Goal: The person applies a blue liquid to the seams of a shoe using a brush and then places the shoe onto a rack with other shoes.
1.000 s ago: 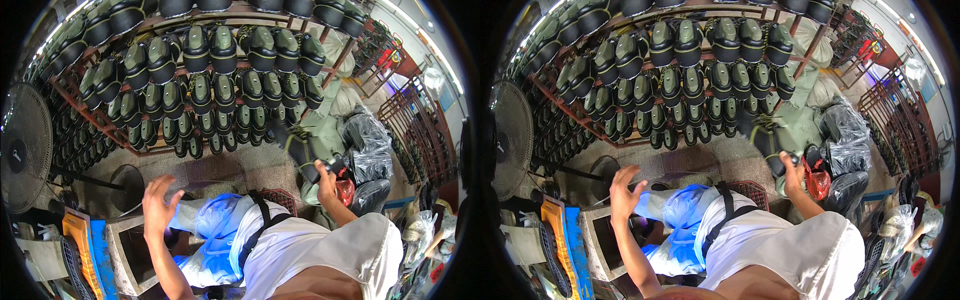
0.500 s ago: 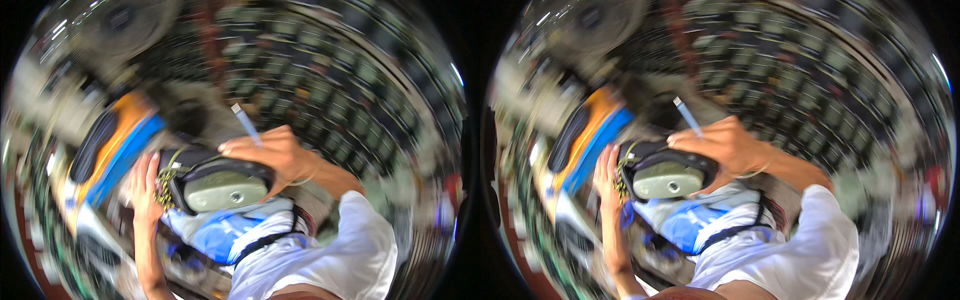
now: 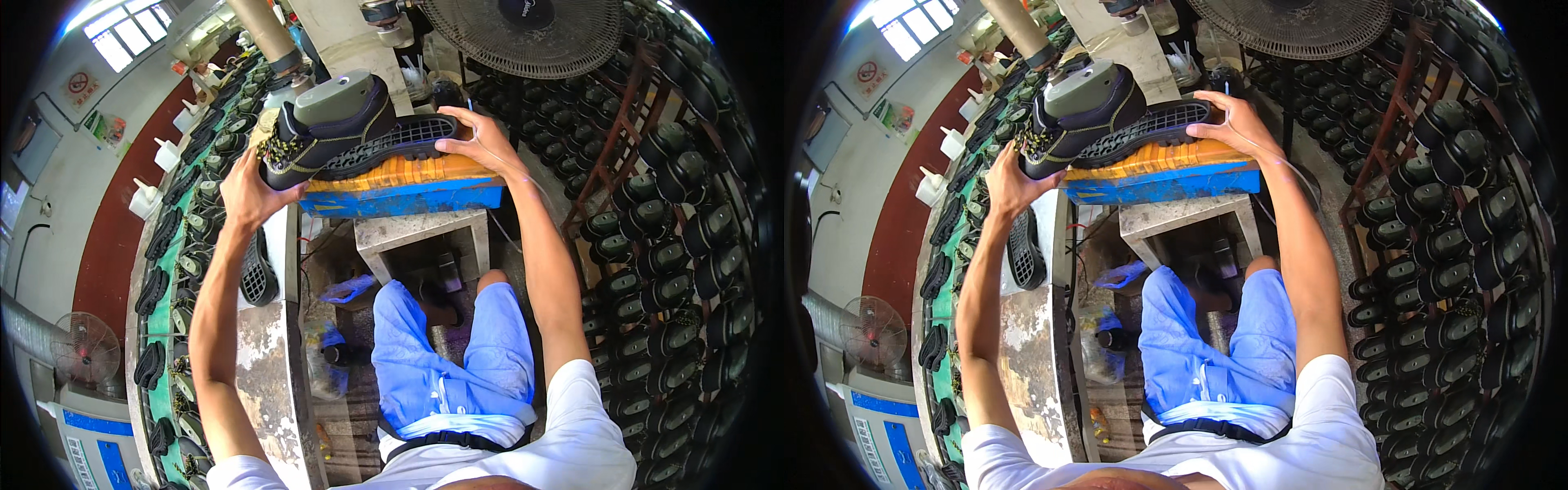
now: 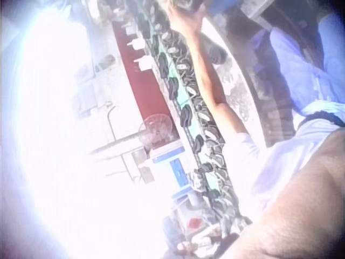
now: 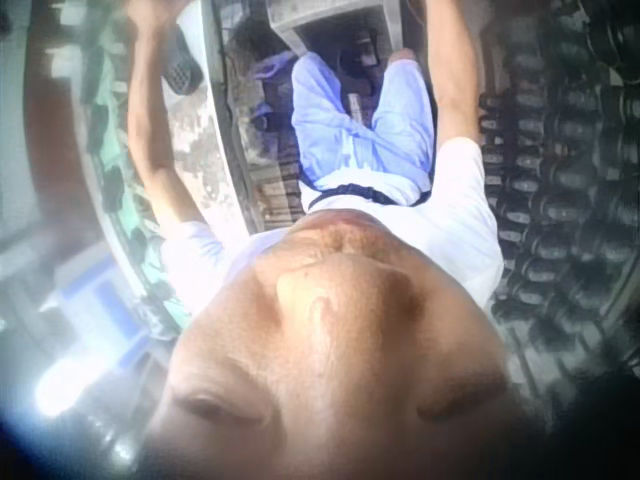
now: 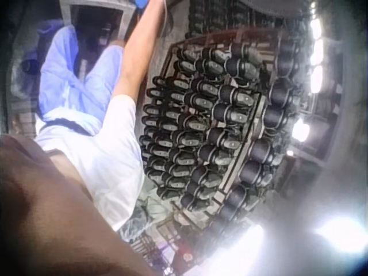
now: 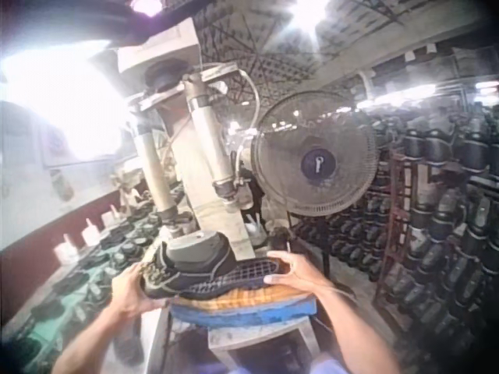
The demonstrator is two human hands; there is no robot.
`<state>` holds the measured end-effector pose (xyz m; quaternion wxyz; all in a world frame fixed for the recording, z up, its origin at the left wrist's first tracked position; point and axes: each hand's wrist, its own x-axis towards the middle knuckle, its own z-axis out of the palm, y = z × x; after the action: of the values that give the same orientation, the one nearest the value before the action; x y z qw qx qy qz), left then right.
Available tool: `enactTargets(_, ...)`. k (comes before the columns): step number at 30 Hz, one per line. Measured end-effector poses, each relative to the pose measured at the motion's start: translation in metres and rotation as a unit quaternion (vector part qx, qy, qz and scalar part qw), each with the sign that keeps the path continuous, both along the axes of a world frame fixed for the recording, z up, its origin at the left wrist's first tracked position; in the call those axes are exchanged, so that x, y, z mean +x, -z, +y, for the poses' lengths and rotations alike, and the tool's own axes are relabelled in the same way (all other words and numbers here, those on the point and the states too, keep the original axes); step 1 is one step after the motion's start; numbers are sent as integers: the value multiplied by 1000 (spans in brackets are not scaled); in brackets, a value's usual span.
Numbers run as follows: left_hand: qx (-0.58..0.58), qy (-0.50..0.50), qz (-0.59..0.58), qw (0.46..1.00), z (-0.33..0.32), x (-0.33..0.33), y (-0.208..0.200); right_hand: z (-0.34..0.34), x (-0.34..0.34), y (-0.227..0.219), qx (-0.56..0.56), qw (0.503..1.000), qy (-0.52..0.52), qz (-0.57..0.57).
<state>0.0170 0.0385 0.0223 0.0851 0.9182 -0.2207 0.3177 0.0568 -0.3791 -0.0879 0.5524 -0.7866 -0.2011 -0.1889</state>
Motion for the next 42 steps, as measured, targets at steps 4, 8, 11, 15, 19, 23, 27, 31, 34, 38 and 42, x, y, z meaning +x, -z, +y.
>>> enactTargets(4, 51, 52, 58, 996, -12, 33, -8, 7, -8, -6, -32, 997, -17, 69)
enactTargets(8, 34, 85, 150, 984, -61, 54, -5, 0, -4, -7, -25, 994, -30, 103)
enactTargets(11, 90, 32, 223, 970, -84, 59, -18, -1, -4, -5, 14, 993, -50, 110)
enactTargets(15, 90, 73, 191, 975, -63, 77, -4, -4, -3, -10, 26, 990, -65, 126)
enactTargets(19, 85, 74, 164, 980, -39, 72, -2, 5, -15, -25, 5, 988, -53, 142)
enactTargets(23, 106, 30, 209, 972, -63, 71, -8, 3, 0, -9, 14, 996, -56, 70)
enactTargets(27, 101, 85, 173, 976, -52, 90, 11, 2, 4, -9, 23, 994, -58, 94)
enactTargets(31, -68, 205, 322, 922, 10, 118, 17, 2, 8, -8, 22, 991, -57, 117)
enactTargets(34, -248, 296, 459, 800, 25, 102, 29, 0, 5, -9, 16, 993, -54, 108)
enactTargets(38, -306, 299, 416, 803, 16, 94, 40, 7, -1, -18, 13, 991, -45, 125)
enactTargets(42, -271, 293, 413, 819, 16, 98, 36, 5, 6, -11, -15, 995, -28, 93)
